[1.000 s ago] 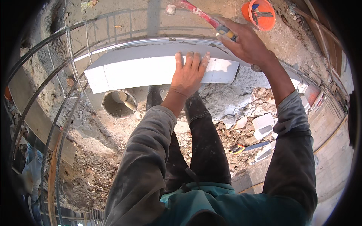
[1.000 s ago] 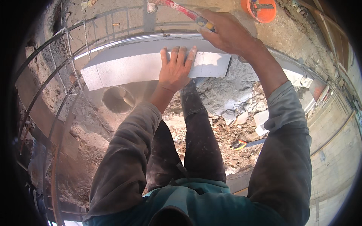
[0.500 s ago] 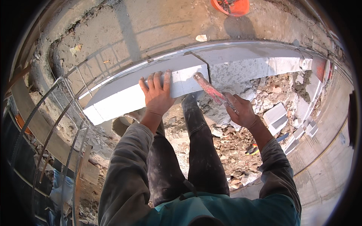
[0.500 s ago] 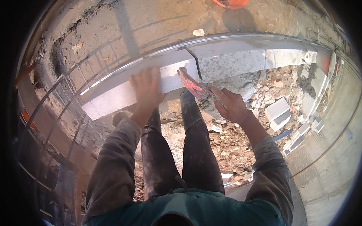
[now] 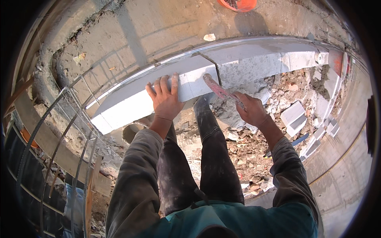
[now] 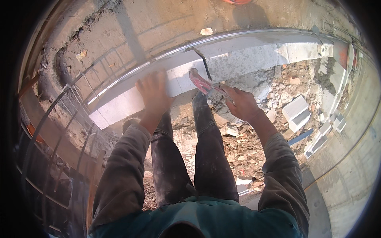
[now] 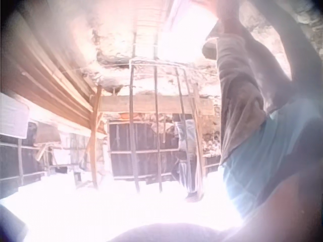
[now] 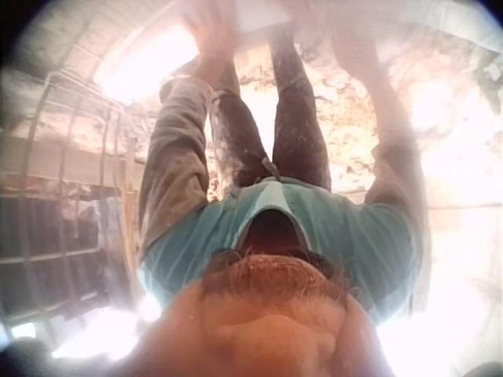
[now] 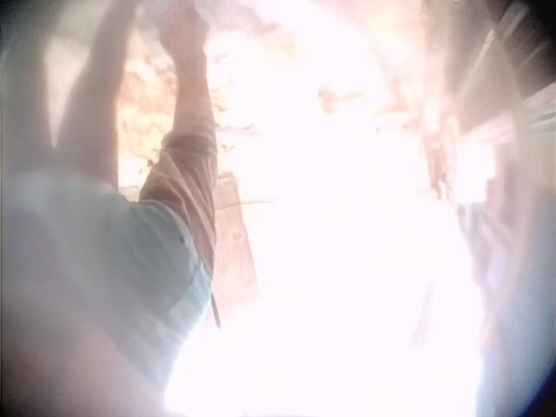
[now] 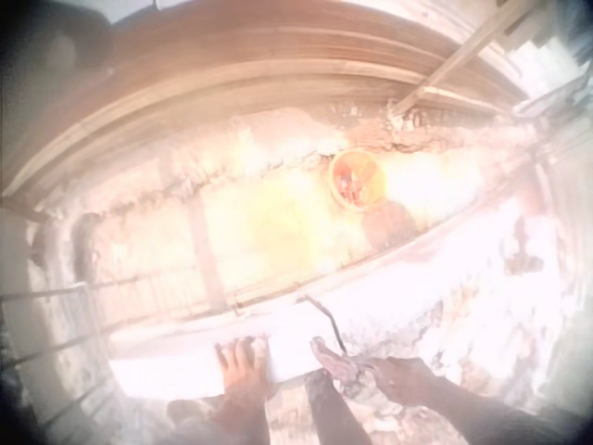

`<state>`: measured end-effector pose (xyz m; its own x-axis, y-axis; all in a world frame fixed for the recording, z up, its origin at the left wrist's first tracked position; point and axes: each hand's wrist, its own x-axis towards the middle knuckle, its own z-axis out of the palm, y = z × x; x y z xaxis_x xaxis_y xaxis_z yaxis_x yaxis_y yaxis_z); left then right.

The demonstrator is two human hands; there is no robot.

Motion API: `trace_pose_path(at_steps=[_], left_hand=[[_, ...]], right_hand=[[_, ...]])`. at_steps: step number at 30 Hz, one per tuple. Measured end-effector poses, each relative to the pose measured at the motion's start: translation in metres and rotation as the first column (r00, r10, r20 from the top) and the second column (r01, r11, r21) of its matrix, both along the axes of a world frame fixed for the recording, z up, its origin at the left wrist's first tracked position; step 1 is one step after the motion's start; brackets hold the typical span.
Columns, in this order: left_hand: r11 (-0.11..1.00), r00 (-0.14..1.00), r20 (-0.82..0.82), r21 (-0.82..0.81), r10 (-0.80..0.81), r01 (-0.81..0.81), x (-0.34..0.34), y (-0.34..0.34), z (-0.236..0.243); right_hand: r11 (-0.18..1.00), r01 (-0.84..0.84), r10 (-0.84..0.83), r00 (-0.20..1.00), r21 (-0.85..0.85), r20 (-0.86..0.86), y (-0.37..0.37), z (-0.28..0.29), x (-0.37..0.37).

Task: The person measures a white block with a tape measure, cuts it with a hand saw, and applies mortar to a curved wall section. They place the cut block onto the mortar, tap it into position with a hammer, and continue applying mortar to the joints.

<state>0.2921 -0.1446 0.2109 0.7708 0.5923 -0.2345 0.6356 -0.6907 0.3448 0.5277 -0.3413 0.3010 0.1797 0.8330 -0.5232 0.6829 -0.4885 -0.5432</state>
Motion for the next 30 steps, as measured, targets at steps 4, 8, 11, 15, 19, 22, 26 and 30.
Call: trace_pose_path(at_steps=[4, 8, 11, 15, 19, 22, 26, 30], left_hand=[[1.000, 0.997, 0.073, -0.003, 0.017, -0.017, -0.003, -0.006, -0.005], [1.000, 0.999, 0.047, 0.028, 0.004, -0.005, -0.006, -0.006, -0.011], [1.000, 0.997, 0.081, -0.026, 0.017, -0.015, -0.007, -0.002, -0.005], [1.000, 0.998, 0.061, -0.011, 0.001, 0.000, -0.009, -0.001, -0.010], [0.999, 0.993, 0.115, 0.049, -0.008, 0.002, -0.013, -0.003, -0.014], [0.999, 0.992, 0.129, -0.033, 0.006, -0.002, -0.011, -0.001, -0.010], [0.998, 0.976, 0.210, -0.021, 0.055, -0.052, -0.012, -0.003, -0.015], [0.997, 0.975, 0.211, -0.059, 0.067, -0.056, -0.010, -0.006, -0.013]], right_hand=[[0.981, 0.036, -0.028, 0.999, -0.188, 0.046, -0.006, -0.017, -0.005], [0.983, 0.176, -0.175, 0.984, -0.045, 0.025, 0.001, 0.005, -0.020], [0.973, 0.227, -0.229, 0.972, -0.052, -0.058, -0.007, 0.013, -0.035], [0.963, 0.269, -0.271, 0.951, -0.033, -0.147, 0.037, 0.022, -0.045], [0.994, 0.093, -0.091, 0.995, -0.050, 0.051, 0.176, 0.011, -0.023], [0.975, -0.216, 0.223, 0.954, -0.060, 0.198, 0.254, -0.069, 0.005], [0.913, -0.287, 0.352, 0.914, -0.291, 0.202, 0.271, -0.144, -0.013], [0.667, -0.557, 0.622, 0.782, -0.494, -0.040, 0.255, -0.183, 0.001]])
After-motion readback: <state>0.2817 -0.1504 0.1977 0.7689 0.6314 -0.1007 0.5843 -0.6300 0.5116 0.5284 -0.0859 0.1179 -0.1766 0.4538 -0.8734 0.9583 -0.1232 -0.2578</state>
